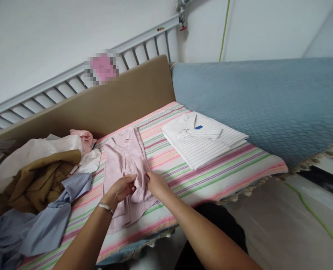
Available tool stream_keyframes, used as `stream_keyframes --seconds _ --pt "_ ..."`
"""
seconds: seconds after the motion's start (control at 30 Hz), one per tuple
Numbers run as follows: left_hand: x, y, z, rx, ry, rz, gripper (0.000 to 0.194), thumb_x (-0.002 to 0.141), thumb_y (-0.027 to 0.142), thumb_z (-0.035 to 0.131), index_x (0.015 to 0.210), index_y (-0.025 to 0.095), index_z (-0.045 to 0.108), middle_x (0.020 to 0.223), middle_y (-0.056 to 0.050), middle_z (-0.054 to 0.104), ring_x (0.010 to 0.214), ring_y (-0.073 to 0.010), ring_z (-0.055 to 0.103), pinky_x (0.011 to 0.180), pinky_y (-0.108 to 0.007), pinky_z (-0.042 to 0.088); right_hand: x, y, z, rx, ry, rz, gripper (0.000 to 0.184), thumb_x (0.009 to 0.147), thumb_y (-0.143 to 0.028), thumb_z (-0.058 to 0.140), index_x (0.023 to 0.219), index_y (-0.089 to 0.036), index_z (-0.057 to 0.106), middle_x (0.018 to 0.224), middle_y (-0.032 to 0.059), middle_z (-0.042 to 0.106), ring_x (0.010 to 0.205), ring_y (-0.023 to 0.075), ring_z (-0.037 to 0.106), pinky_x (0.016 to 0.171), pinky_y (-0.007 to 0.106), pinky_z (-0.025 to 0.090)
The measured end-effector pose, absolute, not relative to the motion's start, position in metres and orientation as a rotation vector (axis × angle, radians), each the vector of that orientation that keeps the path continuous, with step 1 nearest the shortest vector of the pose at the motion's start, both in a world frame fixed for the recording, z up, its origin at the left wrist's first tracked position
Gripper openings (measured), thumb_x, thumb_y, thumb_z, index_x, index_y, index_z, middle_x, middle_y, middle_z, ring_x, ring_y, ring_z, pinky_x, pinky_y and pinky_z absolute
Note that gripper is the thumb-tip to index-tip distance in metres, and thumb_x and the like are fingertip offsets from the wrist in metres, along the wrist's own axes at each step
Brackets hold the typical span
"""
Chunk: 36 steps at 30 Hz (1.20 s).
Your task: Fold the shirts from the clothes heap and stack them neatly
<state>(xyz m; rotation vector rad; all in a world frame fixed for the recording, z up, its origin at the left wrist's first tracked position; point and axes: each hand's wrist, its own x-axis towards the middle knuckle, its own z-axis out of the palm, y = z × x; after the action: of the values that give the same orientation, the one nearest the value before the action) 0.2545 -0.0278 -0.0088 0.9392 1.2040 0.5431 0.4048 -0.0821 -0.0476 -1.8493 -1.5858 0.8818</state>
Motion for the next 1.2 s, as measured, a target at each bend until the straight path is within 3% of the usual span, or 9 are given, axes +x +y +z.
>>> stream_keyframes --seconds 0.17,0.3,0.4,0.53,0.6,0.67,0.83,1.0,1.2 --pt "0.255 -0.026 -0.007 1.162 1.382 0.648 0.026 0.062 0.007 0.064 0.085 0.015 0.054 0.060 0.004 0.051 0.047 -0.0083 0.048 0.048 -0.021 0.040 0.405 -0.083 -0.048 -1.812 -1.608 0.860 0.035 0.074 -0.012 0.048 0.106 -0.019 0.061 0.101 0.0073 0.068 0.090 0.0198 0.062 0.071 0.025 0.038" --pt "0.254 -0.033 0.002 1.491 1.484 0.865 0.042 0.062 -0.004 0.052 0.096 0.019 0.058 0.089 -0.001 0.055 0.081 -0.0137 0.056 0.075 -0.027 0.045 0.404 -0.081 -0.053 -1.816 -1.570 0.874 0.043 0.071 -0.011 0.052 0.114 -0.019 0.059 0.109 0.0070 0.066 0.099 0.0199 0.060 0.078 0.025 0.039" --pt "0.255 -0.039 0.004 2.100 1.465 0.929 0.049 0.067 -0.005 0.043 0.105 0.022 0.061 0.113 -0.007 0.053 0.107 -0.0216 0.049 0.095 -0.040 0.037 0.404 -0.081 -0.054 -1.795 -1.573 0.880 0.047 0.070 -0.009 0.052 0.116 -0.019 0.058 0.111 0.0064 0.065 0.102 0.0199 0.059 0.082 0.025 0.039" --pt "0.249 -0.044 -0.002 2.456 1.443 1.038 0.048 0.075 0.005 0.046 0.121 0.020 0.051 0.134 -0.012 0.041 0.121 -0.0278 0.040 0.096 -0.047 0.037 0.405 -0.082 -0.051 -1.807 -1.552 0.889 0.046 0.070 -0.009 0.052 0.115 -0.018 0.059 0.109 0.0068 0.066 0.101 0.0201 0.059 0.081 0.025 0.040" --pt "0.239 -0.050 -0.008 2.263 1.510 1.148 0.044 0.078 0.017 0.051 0.122 0.017 0.047 0.131 -0.015 0.043 0.116 -0.0273 0.045 0.085 -0.041 0.045 0.405 -0.082 -0.050 -1.831 -1.535 0.900 0.045 0.071 -0.010 0.053 0.115 -0.018 0.058 0.106 0.0076 0.067 0.096 0.0200 0.061 0.079 0.025 0.040" --pt "0.227 -0.060 -0.016 1.951 1.615 1.115 0.040 0.077 0.027 0.053 0.115 0.016 0.047 0.115 -0.014 0.053 0.093 -0.0231 0.058 0.069 -0.034 0.050 0.405 -0.082 -0.049 -1.841 -1.528 0.902 0.043 0.072 -0.012 0.054 0.114 -0.017 0.059 0.102 0.0081 0.068 0.091 0.0192 0.061 0.076 0.024 0.040" --pt "0.214 -0.095 -0.037 1.549 1.671 0.688 0.034 0.071 0.032 0.059 0.099 0.017 0.048 0.073 -0.001 0.060 0.045 -0.0129 0.053 0.044 -0.024 0.038 0.404 -0.081 -0.050 -1.851 -1.530 0.844 0.024 0.072 -0.021 0.058 0.095 -0.017 0.066 0.086 0.0045 0.069 0.077 0.0157 0.060 0.065 0.022 0.036" --pt "0.221 -0.106 -0.039 1.703 1.672 0.657 0.031 0.071 0.019 0.057 0.101 0.018 0.049 0.057 0.005 0.053 0.052 -0.0144 0.052 0.051 -0.022 0.035 0.401 -0.081 -0.055 -1.885 -1.545 0.764 0.011 0.076 -0.024 0.057 0.072 -0.016 0.063 0.068 0.0008 0.063 0.064 0.0124 0.053 0.057 0.021 0.030" --pt "0.209 -0.116 -0.027 1.815 1.712 0.583 0.033 0.073 0.010 0.048 0.104 0.017 0.053 0.060 0.002 0.054 0.059 -0.0163 0.055 0.059 -0.024 0.036 0.395 -0.093 -0.052 -1.942 -1.544 0.640 0.012 0.079 -0.024 0.053 0.073 -0.017 0.061 0.068 -0.0011 0.061 0.063 0.0113 0.051 0.056 0.021 0.026"
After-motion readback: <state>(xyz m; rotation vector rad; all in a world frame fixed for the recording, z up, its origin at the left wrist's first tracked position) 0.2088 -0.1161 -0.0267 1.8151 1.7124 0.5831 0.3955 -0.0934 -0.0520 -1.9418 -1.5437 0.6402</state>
